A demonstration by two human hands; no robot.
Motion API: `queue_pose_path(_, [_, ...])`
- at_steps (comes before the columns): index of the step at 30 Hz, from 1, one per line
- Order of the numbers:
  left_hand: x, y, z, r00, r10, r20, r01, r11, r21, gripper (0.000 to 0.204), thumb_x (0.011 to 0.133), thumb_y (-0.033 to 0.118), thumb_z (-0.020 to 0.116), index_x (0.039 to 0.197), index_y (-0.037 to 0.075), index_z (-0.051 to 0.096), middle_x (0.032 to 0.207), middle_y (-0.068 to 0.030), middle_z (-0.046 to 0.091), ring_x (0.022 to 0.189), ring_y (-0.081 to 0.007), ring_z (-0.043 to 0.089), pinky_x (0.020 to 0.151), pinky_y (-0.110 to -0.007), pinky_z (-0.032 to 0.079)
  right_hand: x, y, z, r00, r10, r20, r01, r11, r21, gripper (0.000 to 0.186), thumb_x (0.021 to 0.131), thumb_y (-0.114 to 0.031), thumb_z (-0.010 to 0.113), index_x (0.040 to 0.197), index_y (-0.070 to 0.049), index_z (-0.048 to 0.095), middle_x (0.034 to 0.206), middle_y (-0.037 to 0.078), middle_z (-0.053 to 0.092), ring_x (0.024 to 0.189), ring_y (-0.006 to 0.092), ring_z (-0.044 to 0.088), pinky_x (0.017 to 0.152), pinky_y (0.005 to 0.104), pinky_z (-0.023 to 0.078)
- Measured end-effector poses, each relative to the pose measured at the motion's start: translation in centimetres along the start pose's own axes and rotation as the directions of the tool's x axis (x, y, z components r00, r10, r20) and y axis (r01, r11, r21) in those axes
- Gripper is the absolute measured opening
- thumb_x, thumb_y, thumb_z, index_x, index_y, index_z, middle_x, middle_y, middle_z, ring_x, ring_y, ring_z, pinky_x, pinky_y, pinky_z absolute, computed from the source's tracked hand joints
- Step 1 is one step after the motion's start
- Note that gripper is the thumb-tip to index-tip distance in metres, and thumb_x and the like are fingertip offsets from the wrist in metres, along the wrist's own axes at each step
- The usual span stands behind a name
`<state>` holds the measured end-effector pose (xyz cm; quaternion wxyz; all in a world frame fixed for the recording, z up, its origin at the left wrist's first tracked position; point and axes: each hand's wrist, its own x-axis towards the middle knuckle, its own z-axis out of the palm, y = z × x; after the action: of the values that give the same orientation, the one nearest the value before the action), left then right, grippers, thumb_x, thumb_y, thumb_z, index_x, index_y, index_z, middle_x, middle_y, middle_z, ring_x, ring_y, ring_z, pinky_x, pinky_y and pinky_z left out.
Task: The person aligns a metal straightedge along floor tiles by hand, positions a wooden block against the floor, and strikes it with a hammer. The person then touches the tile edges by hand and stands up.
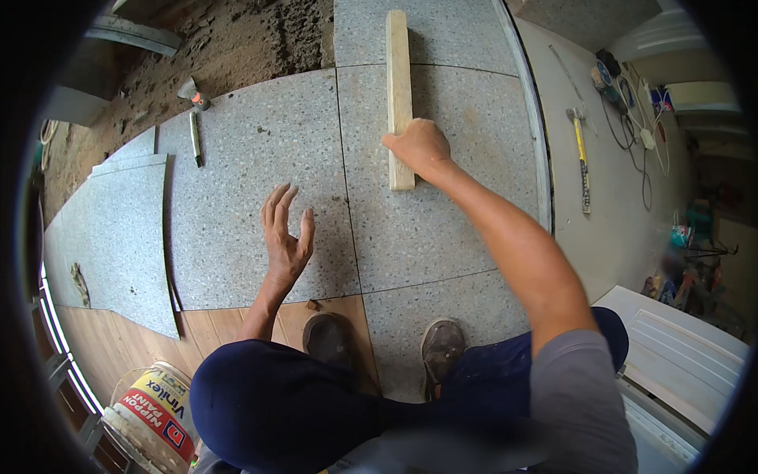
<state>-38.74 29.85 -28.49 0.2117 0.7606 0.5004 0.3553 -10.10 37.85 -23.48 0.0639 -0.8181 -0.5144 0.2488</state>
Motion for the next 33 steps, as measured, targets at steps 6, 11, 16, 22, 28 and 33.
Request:
queue_pose_path(6, [1.4, 1.7, -0.3, 0.995, 0.078, 0.064, -0.08, 0.996, 0.038, 0.045, 0.086, 0.013, 0.067, 0.127, 0.001, 0.054, 0.131, -0.0188, 0.054, 0.129, -0.0368, 0.046, 0.108, -0.049, 0.034, -4.1, 1.9, -1.4, 0.95, 0.058, 0.306, -0.086, 0.993, 0.079, 0.055, 0.08, -0.038, 0.068, 0.095, 0.015, 0.064, 0.082, 0.027, 0.069, 0.05, 0.0288, 0.067, 0.051, 0.035, 0.056])
queue_pose_path(11, [3.2, 3.9, -0.6, 0.956, -0.015, 0.294, 0.041, 0.996, -0.081, 0.046, 0.092, 0.023, 0.066, 0.129, -0.001, 0.053, 0.125, -0.0228, 0.058, 0.12, -0.0379, 0.055, 0.097, -0.045, 0.047, -6.0, 4.4, -1.8, 0.903, 0.024, 0.43, -0.192, 0.916, 0.351, 0.061, 0.082, -0.037, 0.068, 0.102, 0.02, 0.058, 0.081, 0.026, 0.068, 0.05, 0.024, 0.067, 0.043, 0.0317, 0.054])
queue_pose_path(16, [4.6, 5.1, 0.1, 0.809, -0.33, 0.486, 0.488, 0.838, -0.245, 0.06, 0.095, 0.04, 0.062, 0.133, -0.005, 0.049, 0.128, -0.0244, 0.059, 0.116, -0.0304, 0.059, 0.095, -0.041, 0.05, -11.1, 2.5, -3.2, 0.783, -0.322, 0.532, -0.084, 0.793, 0.604, 0.059, 0.086, -0.037, 0.065, 0.105, 0.019, 0.057, 0.084, 0.027, 0.067, 0.055, 0.0208, 0.067, 0.038, 0.0272, 0.053])
queue_pose_path(22, [4.1, 8.2, -0.1, 0.649, -0.391, 0.653, 0.746, 0.161, -0.646, 0.046, 0.093, 0.037, 0.065, 0.119, 0.0, 0.055, 0.104, -0.0104, 0.063, 0.096, -0.0198, 0.062, 0.083, -0.036, 0.052, -14.1, 3.1, -2.1, 0.645, -0.636, 0.424, 0.486, 0.769, 0.415, 0.064, 0.087, -0.051, 0.064, 0.086, 0.013, 0.062, 0.073, 0.028, 0.063, 0.064, 0.0315, 0.066, 0.059, 0.0398, 0.053])
queue_pose_path(28, [2.6, 5.6, -2.7, 0.593, -0.495, 0.635, 0.75, 0.052, -0.66, 0.031, 0.091, 0.03, 0.066, 0.11, 0.007, 0.059, 0.092, -0.0071, 0.062, 0.089, -0.0215, 0.061, 0.083, -0.039, 0.05, -12.0, 8.2, -7.9, 0.642, -0.616, 0.457, 0.545, 0.786, 0.294, 0.056, 0.086, -0.046, 0.065, 0.067, 0.007, 0.06, 0.065, 0.026, 0.06, 0.06, 0.0385, 0.06, 0.062, 0.0468, 0.048])
queue_pose_path(33, [3.1, 4.1, -3.8, 0.643, -0.537, 0.546, 0.747, 0.282, -0.602, 0.039, 0.089, 0.031, 0.067, 0.108, -0.002, 0.058, 0.091, -0.0121, 0.062, 0.085, -0.0213, 0.062, 0.079, -0.035, 0.05, -9.0, 20.2, -14.4, 0.927, -0.327, 0.186, 0.337, 0.941, -0.025, 0.042, 0.087, -0.035, 0.061, 0.07, 0.003, 0.063, 0.073, 0.026, 0.064, 0.066, 0.0423, 0.062, 0.066, 0.0486, 0.049])
